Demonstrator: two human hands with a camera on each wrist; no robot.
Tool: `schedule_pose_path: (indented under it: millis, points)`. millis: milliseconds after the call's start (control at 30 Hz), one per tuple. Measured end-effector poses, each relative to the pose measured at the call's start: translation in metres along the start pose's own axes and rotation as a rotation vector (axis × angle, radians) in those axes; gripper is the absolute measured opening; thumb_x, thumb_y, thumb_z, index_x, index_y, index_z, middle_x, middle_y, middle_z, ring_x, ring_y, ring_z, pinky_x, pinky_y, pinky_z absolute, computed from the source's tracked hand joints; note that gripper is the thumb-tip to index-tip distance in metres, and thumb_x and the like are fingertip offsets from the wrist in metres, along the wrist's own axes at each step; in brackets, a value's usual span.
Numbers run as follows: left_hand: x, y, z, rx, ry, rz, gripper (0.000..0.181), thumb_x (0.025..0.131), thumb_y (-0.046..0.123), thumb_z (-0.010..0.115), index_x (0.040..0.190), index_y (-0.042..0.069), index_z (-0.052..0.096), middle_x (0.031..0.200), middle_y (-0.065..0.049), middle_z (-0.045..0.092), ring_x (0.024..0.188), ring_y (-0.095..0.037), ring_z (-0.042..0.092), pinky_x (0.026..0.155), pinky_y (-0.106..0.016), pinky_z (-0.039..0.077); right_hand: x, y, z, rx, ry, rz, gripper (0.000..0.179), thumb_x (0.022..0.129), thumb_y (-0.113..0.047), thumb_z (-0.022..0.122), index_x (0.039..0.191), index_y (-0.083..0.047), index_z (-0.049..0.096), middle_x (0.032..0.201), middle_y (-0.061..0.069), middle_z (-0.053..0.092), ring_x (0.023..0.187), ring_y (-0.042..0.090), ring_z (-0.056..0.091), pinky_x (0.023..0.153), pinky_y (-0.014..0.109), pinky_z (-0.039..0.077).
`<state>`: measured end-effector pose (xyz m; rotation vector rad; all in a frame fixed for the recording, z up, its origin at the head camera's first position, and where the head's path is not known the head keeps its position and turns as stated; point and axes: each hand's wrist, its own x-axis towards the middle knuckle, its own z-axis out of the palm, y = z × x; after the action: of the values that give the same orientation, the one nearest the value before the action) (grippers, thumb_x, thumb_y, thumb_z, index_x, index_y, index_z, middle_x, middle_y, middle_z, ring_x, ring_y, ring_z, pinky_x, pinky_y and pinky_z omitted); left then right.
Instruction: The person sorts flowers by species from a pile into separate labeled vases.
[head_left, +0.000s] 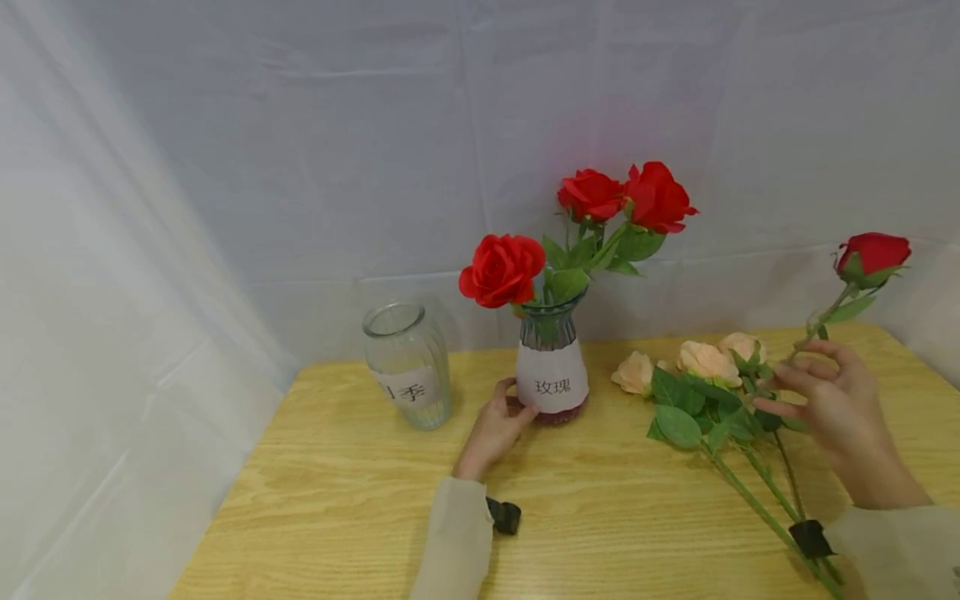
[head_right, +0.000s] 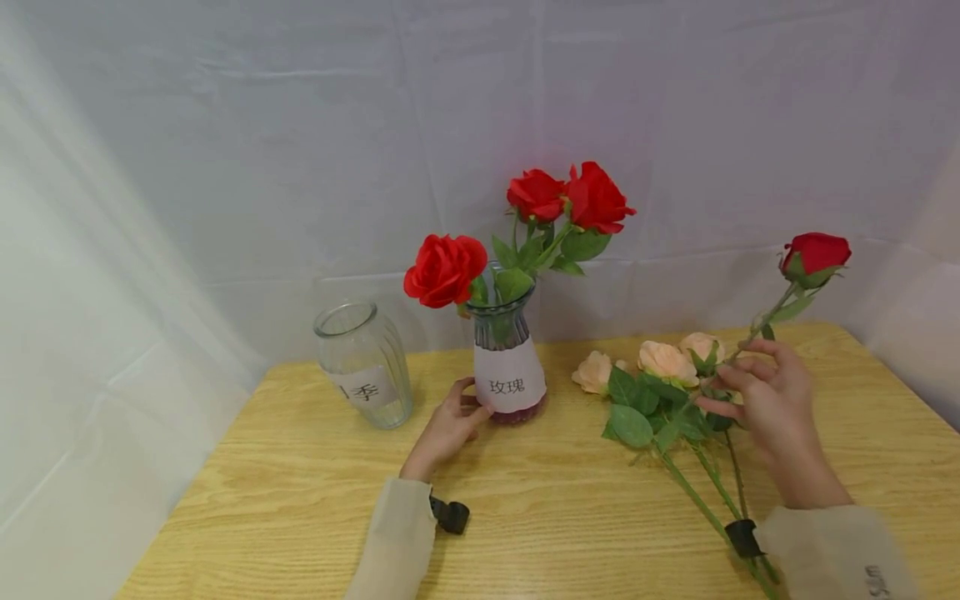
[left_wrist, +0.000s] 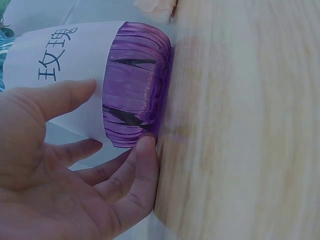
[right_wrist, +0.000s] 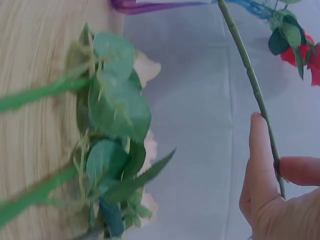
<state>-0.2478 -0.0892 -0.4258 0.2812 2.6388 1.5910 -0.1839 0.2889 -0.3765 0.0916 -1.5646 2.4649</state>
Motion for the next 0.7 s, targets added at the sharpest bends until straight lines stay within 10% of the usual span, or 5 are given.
schedule_pose_path:
  millis: [700]
  points:
    - [0.000, 0.000, 0.000, 0.002, 0.000, -0.017, 0.058, 0.097, 0.015, 0.067, 0.144, -0.006, 0.041, 0.121, -0.027, 0.063, 0.107, -0.038, 0.063, 0.078, -0.041, 0.055, 0.003, 0.004, 0.048, 0.145, 0.078, -0.168, 0.033, 0.093, 0.022, 0.053, 0.111, -0.003, 0.040, 0.085, 0.007, 0.056, 0.070, 0.022, 0.067, 0.060, 0.039, 0.060]
